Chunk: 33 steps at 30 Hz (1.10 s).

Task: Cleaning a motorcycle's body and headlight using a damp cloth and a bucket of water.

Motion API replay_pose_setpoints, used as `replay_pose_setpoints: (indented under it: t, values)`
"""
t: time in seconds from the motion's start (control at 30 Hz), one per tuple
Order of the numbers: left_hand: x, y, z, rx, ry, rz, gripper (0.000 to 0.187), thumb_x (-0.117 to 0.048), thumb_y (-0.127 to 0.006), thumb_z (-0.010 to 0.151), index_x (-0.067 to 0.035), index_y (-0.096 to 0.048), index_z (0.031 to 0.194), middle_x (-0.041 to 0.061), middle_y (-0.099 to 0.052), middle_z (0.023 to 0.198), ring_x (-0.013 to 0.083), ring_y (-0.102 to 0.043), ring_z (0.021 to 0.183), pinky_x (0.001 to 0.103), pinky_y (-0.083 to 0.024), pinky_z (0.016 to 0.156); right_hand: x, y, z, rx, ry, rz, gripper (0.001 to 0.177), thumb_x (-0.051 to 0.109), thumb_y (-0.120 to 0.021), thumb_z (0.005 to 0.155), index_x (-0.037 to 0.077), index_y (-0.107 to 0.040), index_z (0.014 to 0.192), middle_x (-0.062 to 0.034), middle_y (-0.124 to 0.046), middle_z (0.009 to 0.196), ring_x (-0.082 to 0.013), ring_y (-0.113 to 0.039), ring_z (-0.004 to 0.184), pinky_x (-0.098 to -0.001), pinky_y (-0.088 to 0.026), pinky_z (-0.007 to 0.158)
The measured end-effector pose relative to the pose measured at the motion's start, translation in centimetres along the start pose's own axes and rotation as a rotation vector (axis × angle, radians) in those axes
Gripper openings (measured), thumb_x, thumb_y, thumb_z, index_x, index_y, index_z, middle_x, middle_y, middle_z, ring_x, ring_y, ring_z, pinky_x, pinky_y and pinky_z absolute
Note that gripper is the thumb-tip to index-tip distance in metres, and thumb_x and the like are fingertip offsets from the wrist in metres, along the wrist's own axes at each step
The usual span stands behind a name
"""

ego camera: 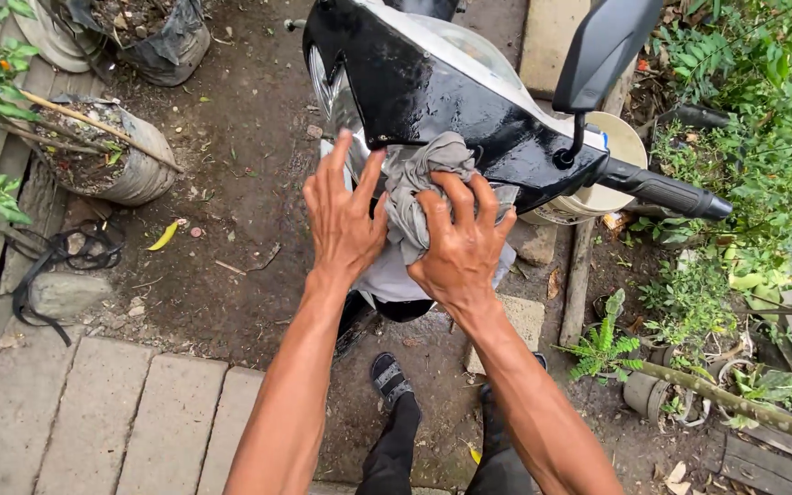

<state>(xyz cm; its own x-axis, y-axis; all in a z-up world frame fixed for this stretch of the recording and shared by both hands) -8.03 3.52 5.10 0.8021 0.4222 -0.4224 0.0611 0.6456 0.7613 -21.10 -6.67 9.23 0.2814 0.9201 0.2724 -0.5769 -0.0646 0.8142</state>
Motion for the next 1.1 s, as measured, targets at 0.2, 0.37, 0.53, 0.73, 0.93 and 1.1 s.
replay_pose_setpoints:
  t: [0.2,0.37,0.53,0.73,0.93,1.1]
  values:
    - [0.1,0.5,0.0,0.06,0.081,0.19,0.06,-0.03,-0.071,0.091,-0.021,-0.051,0.147,0.017,-0.038,0.158,0.0413,-0.036,0.143,0.062,-0.026,0.112,0.3,-0.3,-0.1,-0.008,0.022,-0.004,0.062,0.005,-0.075,0.057,0.014,-0.064,0.117,-0.0028,-0.053,0.142,-0.0356,-0.043,0.137,-0.0634,-0.035,0.092]
    - [1.0,-1.1,-2.0,0.077,0.04,0.015,0.06,-0.02,-0.066,0.102,-0.016,-0.044,0.158,0.008,-0.032,0.169,0.0365,-0.033,0.156,0.062,-0.027,0.121,0.4,0.2,0.1,-0.026,0.018,-0.001,0.061,0.007,-0.075,0.054,0.015,-0.063,0.114,-0.0031,-0.054,0.14,-0.0352,-0.043,0.136,-0.0645,-0.034,0.094]
    - [-0.7,-1.1,-0.1,0.116,0.124,-0.021,0.07,-0.003,-0.061,0.088,-0.021,-0.049,0.154,0.019,-0.024,0.169,0.0438,-0.025,0.154,0.066,-0.024,0.119,0.4,-0.1,0.2,-0.046,0.004,0.0,0.062,0.006,-0.073,0.054,0.013,-0.063,0.115,-0.0038,-0.054,0.139,-0.0352,-0.043,0.136,-0.0608,-0.034,0.097]
    - [-0.1,1.4,0.6,0.161,0.103,0.021,0.073,-0.01,-0.067,0.078,-0.022,-0.052,0.148,0.019,-0.027,0.164,0.0453,-0.024,0.15,0.073,-0.018,0.115,0.4,-0.3,0.1,-0.061,0.028,0.013,0.062,0.004,-0.073,0.057,0.013,-0.062,0.117,-0.0038,-0.054,0.139,-0.0354,-0.043,0.135,-0.0577,-0.034,0.099]
    - [2.5,-2.7,-1.6,-0.022,0.133,0.154,0.054,-0.014,-0.063,0.089,-0.016,-0.059,0.143,0.004,-0.044,0.16,0.0272,-0.042,0.149,0.059,-0.027,0.124,0.5,-0.1,0.2,-0.061,0.053,0.033,0.063,0.003,-0.073,0.055,0.011,-0.061,0.116,-0.0068,-0.053,0.139,-0.0379,-0.043,0.134,-0.0602,-0.035,0.096]
    - [1.1,-1.3,3.5,-0.149,0.138,-0.038,0.039,-0.016,-0.055,0.106,-0.019,-0.061,0.144,0.0,-0.048,0.159,0.0201,-0.05,0.146,0.044,-0.035,0.126,-0.7,-0.8,0.9,-0.156,0.047,0.021,0.061,0.0,-0.074,0.06,0.01,-0.061,0.119,-0.0127,-0.047,0.151,-0.0414,-0.039,0.143,-0.0634,-0.036,0.101]
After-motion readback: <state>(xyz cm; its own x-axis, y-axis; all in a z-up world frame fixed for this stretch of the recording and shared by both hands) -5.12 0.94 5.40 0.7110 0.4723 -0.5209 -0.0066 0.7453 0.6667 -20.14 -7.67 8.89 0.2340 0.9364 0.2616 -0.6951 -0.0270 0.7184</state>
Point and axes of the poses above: each hand's wrist, its own z-axis towards the middle knuckle, its own y-axis out of the back of the hand, x = y × z, the point moved 2 cm from there along z, towards the middle knuckle
